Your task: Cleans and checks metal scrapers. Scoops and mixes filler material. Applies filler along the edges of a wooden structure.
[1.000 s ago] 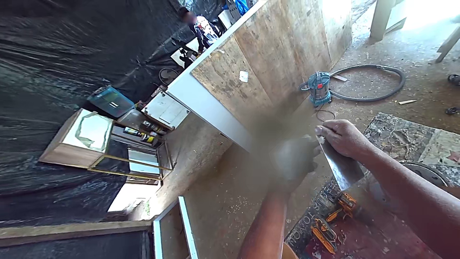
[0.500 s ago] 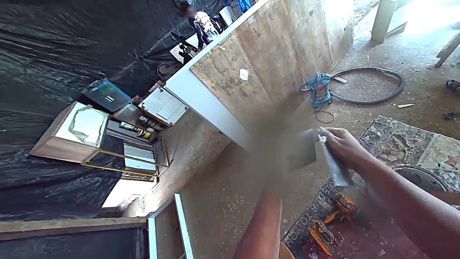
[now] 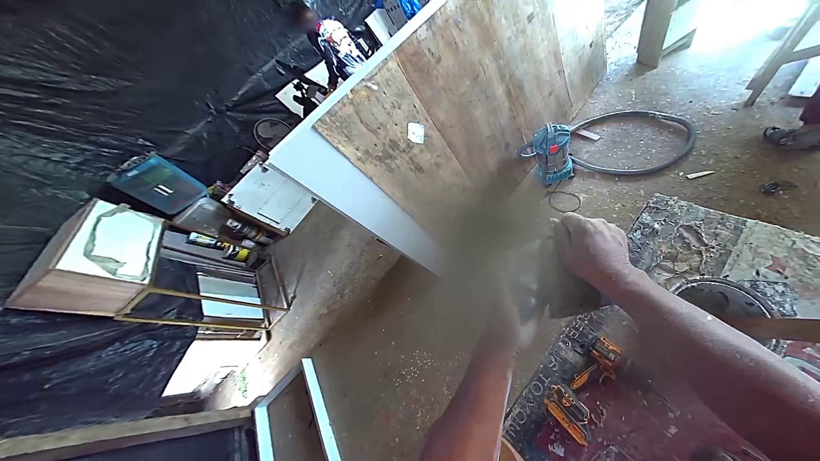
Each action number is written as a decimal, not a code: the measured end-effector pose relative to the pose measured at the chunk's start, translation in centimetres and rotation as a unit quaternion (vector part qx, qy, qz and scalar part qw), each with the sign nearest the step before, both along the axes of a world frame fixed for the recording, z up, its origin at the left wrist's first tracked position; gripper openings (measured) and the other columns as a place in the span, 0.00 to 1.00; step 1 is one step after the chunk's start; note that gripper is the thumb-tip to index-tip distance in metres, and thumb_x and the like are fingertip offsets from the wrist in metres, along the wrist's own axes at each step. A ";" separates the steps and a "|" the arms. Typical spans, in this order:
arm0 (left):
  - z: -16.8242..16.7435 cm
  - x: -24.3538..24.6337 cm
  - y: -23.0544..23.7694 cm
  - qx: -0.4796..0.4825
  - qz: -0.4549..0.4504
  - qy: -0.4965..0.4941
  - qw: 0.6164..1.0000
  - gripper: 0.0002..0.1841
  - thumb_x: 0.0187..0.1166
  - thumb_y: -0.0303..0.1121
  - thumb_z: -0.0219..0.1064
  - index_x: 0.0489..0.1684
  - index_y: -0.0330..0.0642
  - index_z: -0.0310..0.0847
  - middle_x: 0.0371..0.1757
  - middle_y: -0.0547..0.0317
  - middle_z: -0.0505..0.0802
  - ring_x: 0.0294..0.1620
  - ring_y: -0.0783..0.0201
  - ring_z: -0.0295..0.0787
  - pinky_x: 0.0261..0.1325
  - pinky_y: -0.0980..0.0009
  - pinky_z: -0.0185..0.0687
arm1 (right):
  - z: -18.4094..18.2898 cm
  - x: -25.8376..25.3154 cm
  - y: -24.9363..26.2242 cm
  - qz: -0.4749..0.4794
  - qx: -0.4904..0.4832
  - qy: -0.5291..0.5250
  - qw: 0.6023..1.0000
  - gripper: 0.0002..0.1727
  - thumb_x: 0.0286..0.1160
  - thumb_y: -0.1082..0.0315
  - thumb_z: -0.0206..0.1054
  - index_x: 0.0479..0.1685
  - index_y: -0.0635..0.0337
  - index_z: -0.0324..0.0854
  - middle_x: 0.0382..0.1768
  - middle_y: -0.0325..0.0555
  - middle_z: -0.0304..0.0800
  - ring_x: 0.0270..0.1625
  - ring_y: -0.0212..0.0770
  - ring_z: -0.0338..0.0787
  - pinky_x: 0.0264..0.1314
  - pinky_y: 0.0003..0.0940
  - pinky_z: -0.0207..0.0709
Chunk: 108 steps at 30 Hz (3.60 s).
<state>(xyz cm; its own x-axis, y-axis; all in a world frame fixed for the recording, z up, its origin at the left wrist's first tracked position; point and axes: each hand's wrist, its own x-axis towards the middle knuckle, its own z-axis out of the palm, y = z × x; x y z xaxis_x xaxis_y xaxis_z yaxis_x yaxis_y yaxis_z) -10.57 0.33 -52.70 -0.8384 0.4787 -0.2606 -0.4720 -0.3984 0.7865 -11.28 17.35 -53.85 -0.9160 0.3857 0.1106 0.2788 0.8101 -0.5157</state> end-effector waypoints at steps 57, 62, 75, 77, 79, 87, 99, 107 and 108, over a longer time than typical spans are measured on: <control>-1.1 -0.5 -0.7 0.045 -0.019 -0.054 0.997 0.58 0.46 0.89 0.60 0.70 0.50 0.77 0.57 0.48 0.91 0.59 0.52 0.90 0.62 0.50 0.87 | 2.1 0.9 0.8 0.044 0.039 0.032 0.998 0.25 0.91 0.50 0.48 0.31 0.56 0.79 0.24 0.53 0.85 0.34 0.61 0.90 0.32 0.60 0.77; -1.2 1.0 0.1 -0.006 -0.056 0.054 0.997 0.59 0.40 0.88 0.64 0.67 0.48 0.77 0.50 0.59 0.94 0.54 0.66 0.93 0.57 0.63 0.90 | 2.1 1.9 -2.8 0.103 0.029 0.092 0.990 0.21 0.88 0.54 0.56 0.33 0.59 0.83 0.22 0.53 0.86 0.30 0.59 0.91 0.29 0.58 0.78; -1.7 0.0 -0.4 0.030 -0.139 0.033 0.989 0.52 0.43 0.86 0.65 0.57 0.50 0.84 0.45 0.59 0.96 0.49 0.66 0.95 0.53 0.65 0.91 | 1.2 1.8 -4.1 0.165 0.005 0.260 0.951 0.19 0.81 0.57 0.57 0.21 0.56 0.77 0.15 0.44 0.78 0.19 0.48 0.84 0.18 0.45 0.70; -1.5 0.0 -0.2 0.052 -0.134 0.018 0.989 0.50 0.42 0.86 0.66 0.53 0.51 0.87 0.44 0.58 0.96 0.48 0.64 0.95 0.53 0.64 0.92 | 0.9 1.7 -3.5 0.179 -0.019 0.295 0.938 0.21 0.84 0.55 0.54 0.21 0.56 0.77 0.15 0.43 0.78 0.19 0.46 0.83 0.18 0.45 0.70; -1.0 -0.5 -0.3 0.068 -0.097 -0.002 0.993 0.50 0.40 0.87 0.66 0.55 0.55 0.87 0.46 0.59 0.95 0.50 0.63 0.93 0.54 0.61 0.90 | 1.3 1.4 -1.8 0.158 -0.014 0.296 0.942 0.24 0.87 0.54 0.52 0.24 0.58 0.79 0.16 0.45 0.79 0.20 0.48 0.84 0.19 0.49 0.72; -0.9 -0.4 -0.1 0.059 -0.032 0.003 0.998 0.56 0.40 0.89 0.64 0.63 0.52 0.83 0.52 0.55 0.93 0.55 0.60 0.92 0.59 0.58 0.89 | -0.7 2.4 -2.7 0.121 0.093 0.186 0.971 0.16 0.78 0.61 0.61 0.25 0.62 0.79 0.18 0.53 0.82 0.24 0.58 0.88 0.20 0.54 0.74; -1.4 -0.4 -0.6 0.014 -0.055 0.067 0.996 0.53 0.46 0.88 0.61 0.64 0.55 0.82 0.52 0.60 0.94 0.56 0.65 0.91 0.60 0.62 0.88 | -0.8 2.2 -3.9 0.120 0.065 0.245 0.960 0.14 0.76 0.63 0.60 0.24 0.60 0.78 0.18 0.51 0.82 0.24 0.56 0.88 0.21 0.53 0.73; -1.5 -0.2 -0.6 0.005 -0.053 0.081 0.995 0.52 0.50 0.87 0.61 0.68 0.56 0.80 0.56 0.62 0.93 0.59 0.65 0.90 0.64 0.62 0.86 | -0.9 2.0 -3.2 0.108 0.069 0.242 0.962 0.21 0.84 0.58 0.54 0.26 0.62 0.79 0.19 0.54 0.83 0.25 0.59 0.88 0.22 0.55 0.74; -1.7 -0.3 -0.7 0.008 -0.053 0.077 0.996 0.49 0.50 0.87 0.60 0.61 0.56 0.83 0.49 0.63 0.94 0.53 0.67 0.92 0.57 0.64 0.89 | -0.9 2.2 -4.1 0.124 0.062 0.271 0.953 0.19 0.80 0.58 0.57 0.24 0.61 0.80 0.19 0.52 0.83 0.24 0.56 0.88 0.22 0.53 0.75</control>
